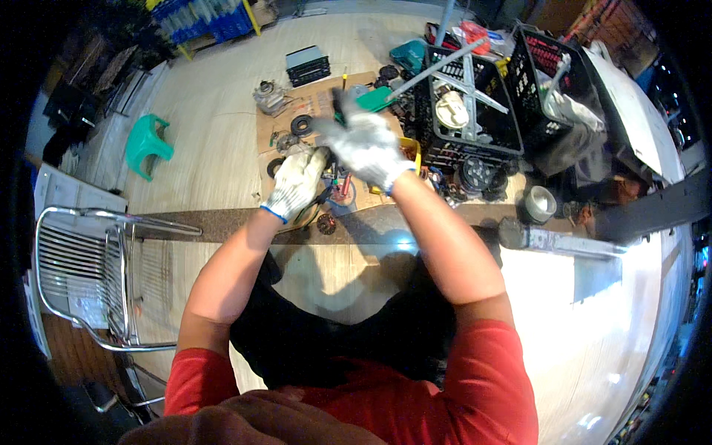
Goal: The person holds a copper wire coil and uses a screwdriver to pry or clean parts of it while sitting on the floor. They handle the coil, a screwdriver, and other small mechanical components.
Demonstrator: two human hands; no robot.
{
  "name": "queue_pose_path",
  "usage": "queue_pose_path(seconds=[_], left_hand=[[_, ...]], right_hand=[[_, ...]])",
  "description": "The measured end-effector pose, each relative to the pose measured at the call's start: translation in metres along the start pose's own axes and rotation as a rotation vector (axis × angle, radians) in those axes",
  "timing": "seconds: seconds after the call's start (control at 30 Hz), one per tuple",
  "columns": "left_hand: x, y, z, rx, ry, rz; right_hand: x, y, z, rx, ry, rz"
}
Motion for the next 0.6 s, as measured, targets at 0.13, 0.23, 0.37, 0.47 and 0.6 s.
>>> queue_pose_path(seconds=[0.13,0.23,0.37,0.47,0.6], left_hand=[[-0.023,0.013,0.033,0.064,-0.2,0.287],[0.009,0.008,0.014,-0.143,-0.058,0.105],[0.003,0.013,0.017,-0.237,-0.112,0.221],[0.004,0.01,0.018,-0.338,-0.014,0.048],[0.013,0.009,0.004,-0.383,0.046,-0.018]], right_hand=[[-0.004,-0.003,0.025,-0.076,-0.119,-0.03],[0.005,-0.005,0.024,-0.109,-0.254,-0.146],[0.005,-0.004,0.024,-0.092,-0.241,-0.137],[0.007,-0.002,0.025,-0.041,-0.256,-0.111],[0.007,0.004,0.024,0.09,-0.241,-0.098]])
Point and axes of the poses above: each hand's wrist, its own y-axis away from the middle knuckle, its own z-axis out of the palm, x = y × z, the point moved 2 cm from there along -y, towards the middle knuckle, and after that the axes turned 2 degrees about -z, right-handed, at the moved point
